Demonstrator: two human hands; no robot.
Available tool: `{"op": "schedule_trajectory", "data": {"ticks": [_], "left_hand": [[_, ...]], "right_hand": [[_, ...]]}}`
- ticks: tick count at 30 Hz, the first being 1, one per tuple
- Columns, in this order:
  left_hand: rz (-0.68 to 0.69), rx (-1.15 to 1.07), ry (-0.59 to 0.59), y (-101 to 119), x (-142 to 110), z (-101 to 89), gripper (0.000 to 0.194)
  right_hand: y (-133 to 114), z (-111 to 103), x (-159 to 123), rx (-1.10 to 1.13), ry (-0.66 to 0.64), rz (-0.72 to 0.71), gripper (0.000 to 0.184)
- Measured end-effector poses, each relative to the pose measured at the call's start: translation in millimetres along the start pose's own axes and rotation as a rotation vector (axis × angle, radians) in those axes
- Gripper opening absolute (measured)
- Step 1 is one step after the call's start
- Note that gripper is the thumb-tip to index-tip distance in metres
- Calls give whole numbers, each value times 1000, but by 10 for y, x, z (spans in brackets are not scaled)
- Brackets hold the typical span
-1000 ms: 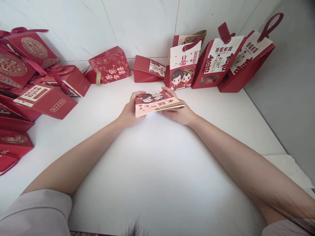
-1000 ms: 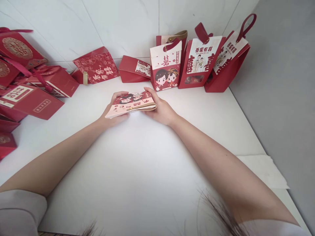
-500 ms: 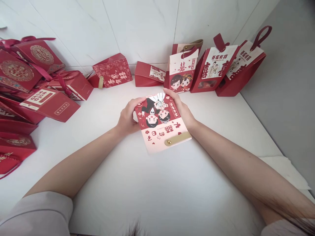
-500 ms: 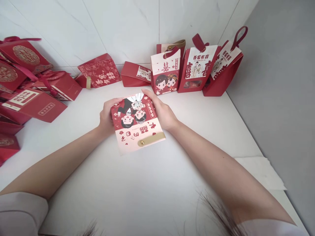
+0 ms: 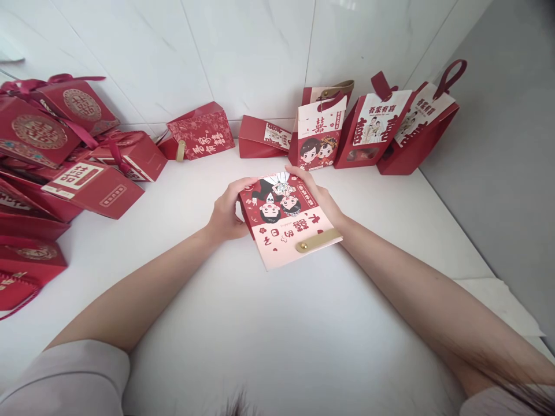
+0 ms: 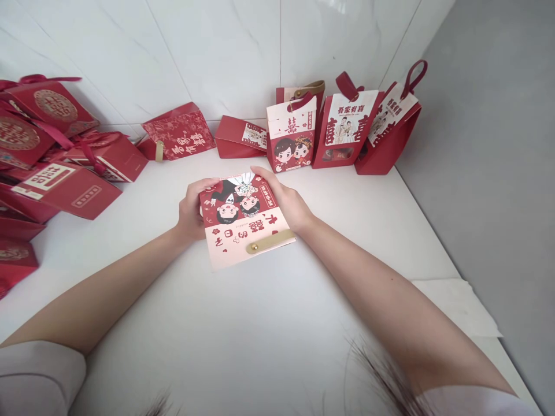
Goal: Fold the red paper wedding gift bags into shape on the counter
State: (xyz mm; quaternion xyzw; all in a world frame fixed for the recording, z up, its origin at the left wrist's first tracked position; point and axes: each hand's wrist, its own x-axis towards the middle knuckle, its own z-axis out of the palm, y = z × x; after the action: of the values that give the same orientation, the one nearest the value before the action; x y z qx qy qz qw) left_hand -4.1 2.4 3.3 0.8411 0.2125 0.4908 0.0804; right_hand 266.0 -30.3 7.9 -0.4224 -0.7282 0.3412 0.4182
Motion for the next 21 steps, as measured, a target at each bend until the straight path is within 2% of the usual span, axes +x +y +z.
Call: {"op": "schedule_trajectory", "data": {"ticks": [5,8,17,21], "left_hand": [[-126,-98,-98,25,57,-8,89],[-167,-117,-127,42,81,-14,87],[-135,-104,-108,73,91,-19,87],[-62,-44,-65,82,81,-14,86]], "right_hand": [[64,-16,50,-58,-25,21,97],[92,-18,70,-43,-41,57,93],[100,-19,81,26,-67,128,90],[34,0,47,23,-42,80,85]]}}
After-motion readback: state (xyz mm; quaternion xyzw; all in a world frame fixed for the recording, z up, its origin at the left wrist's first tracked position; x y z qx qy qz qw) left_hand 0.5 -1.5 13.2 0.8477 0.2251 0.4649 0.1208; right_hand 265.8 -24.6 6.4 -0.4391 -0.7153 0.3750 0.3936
